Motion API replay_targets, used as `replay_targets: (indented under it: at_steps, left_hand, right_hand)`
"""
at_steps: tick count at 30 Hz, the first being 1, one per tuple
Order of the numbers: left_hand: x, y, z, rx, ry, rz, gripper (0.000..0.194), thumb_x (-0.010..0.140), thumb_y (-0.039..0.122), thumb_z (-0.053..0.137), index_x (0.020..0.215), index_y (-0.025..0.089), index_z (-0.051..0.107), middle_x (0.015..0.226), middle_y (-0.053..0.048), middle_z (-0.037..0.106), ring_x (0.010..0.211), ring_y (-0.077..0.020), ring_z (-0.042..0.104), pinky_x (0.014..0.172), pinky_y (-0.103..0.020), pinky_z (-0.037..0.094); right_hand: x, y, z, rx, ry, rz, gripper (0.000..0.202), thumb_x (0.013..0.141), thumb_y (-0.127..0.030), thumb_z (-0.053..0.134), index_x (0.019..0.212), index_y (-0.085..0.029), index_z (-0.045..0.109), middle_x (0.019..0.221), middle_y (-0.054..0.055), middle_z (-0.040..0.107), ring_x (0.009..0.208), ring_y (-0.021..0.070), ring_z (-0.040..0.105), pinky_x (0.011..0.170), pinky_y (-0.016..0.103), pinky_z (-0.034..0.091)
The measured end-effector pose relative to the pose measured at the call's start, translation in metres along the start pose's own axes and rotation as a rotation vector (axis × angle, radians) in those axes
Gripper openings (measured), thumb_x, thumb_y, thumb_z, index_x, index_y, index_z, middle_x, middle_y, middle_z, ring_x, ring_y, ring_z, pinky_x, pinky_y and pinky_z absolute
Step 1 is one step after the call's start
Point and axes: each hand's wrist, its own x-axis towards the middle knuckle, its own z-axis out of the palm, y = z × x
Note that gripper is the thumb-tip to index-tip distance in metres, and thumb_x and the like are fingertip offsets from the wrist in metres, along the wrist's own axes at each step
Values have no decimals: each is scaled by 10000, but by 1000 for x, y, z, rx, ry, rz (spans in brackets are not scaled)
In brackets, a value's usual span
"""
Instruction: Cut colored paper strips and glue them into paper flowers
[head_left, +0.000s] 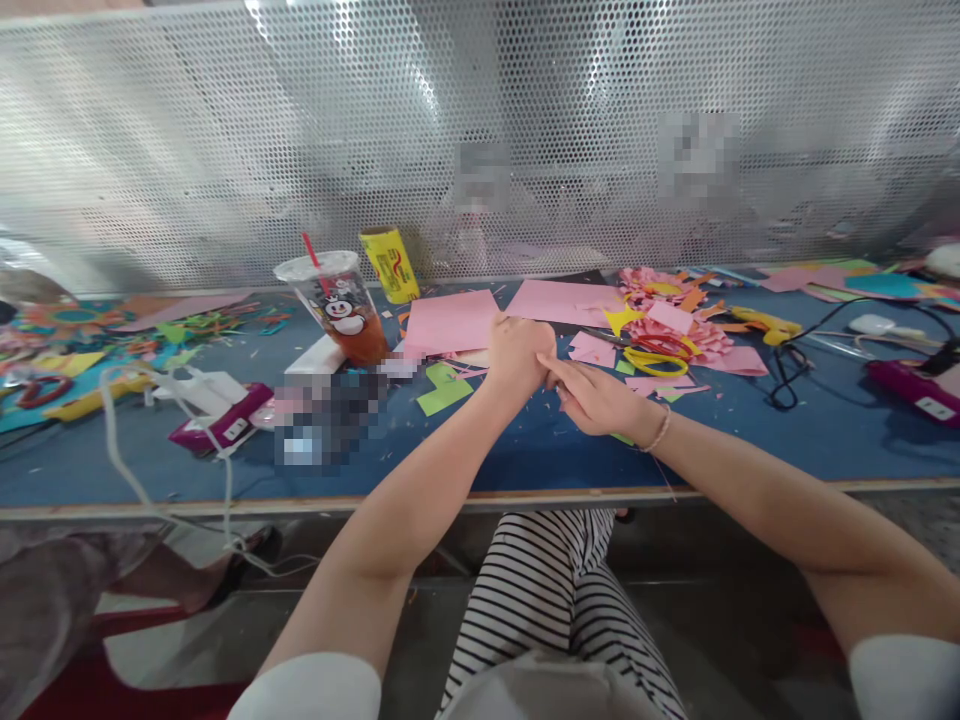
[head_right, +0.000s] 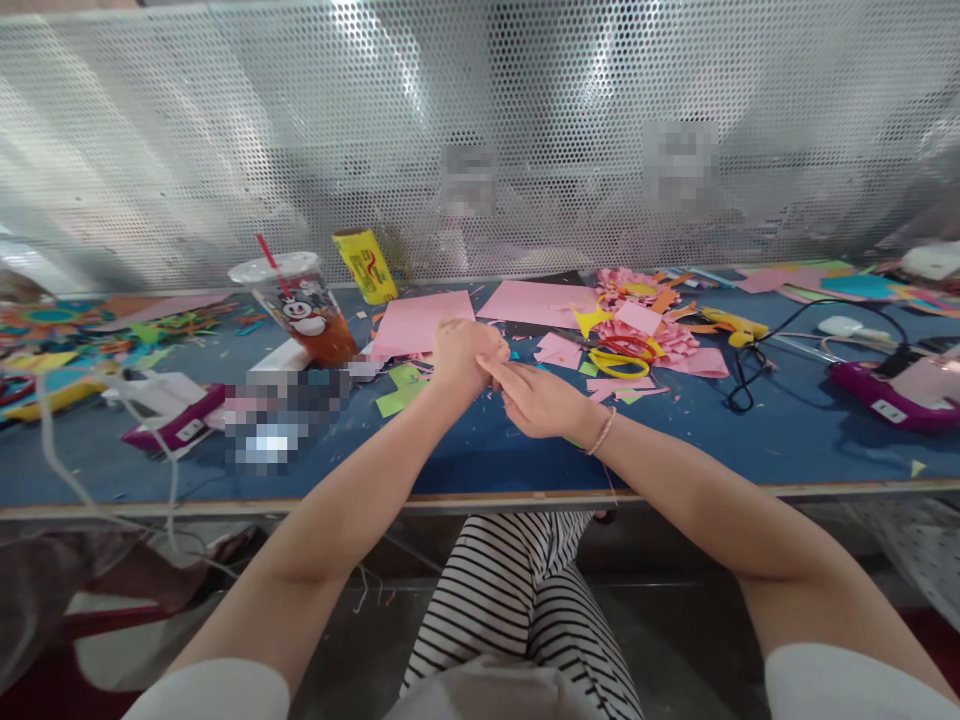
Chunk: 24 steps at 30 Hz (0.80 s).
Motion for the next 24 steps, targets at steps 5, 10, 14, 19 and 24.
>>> replay_targets:
  at_steps: [5,10,14,19,24]
  left_hand:
    - [6,-3,12,-47,-34,-72,174,684,250,606,558,135,643,578,-107,595,697,-241,599,783,-389,365]
    - [11,-9,21,-51,-75,-92,135,661,198,629,545,129,618,589,-112,599,724,-252,605,781,-386,380]
    - [10,-13,23,-71,-74,-107,153,667,196,617,532,125,600,612,-123,602,747,-267,609,783,-397,383]
    - [8,-10,28,-328,-96,-42,131,642,206,618,532,139,590,606,-90,592,709,-253,602,703,-349,396]
    - [10,6,38,-1087,-13,41,353,848,353,370,783,149,651,742,-54,647,748,-174,589,707,-286,421]
  right_hand:
    - [-1,2,3,-26,-2,22,583,816,-89,317,1388,-119,205,1135,163,543,959,230,553,824,432,507]
    - [1,1,6,40,-56,75,556,817,-86,314,1366,-110,227,1112,165,549,982,229,545,834,439,493]
    - [6,1,1,217,-104,211,470,839,-94,309,1306,-151,321,963,97,578,875,185,553,805,400,490]
    - [8,12,-10,417,1,254,312,890,-180,307,1157,-200,468,943,60,555,880,170,529,829,375,461]
    - [3,29,-21,218,249,381,373,914,-363,323,1255,-238,407,1168,90,471,1116,220,426,993,440,344]
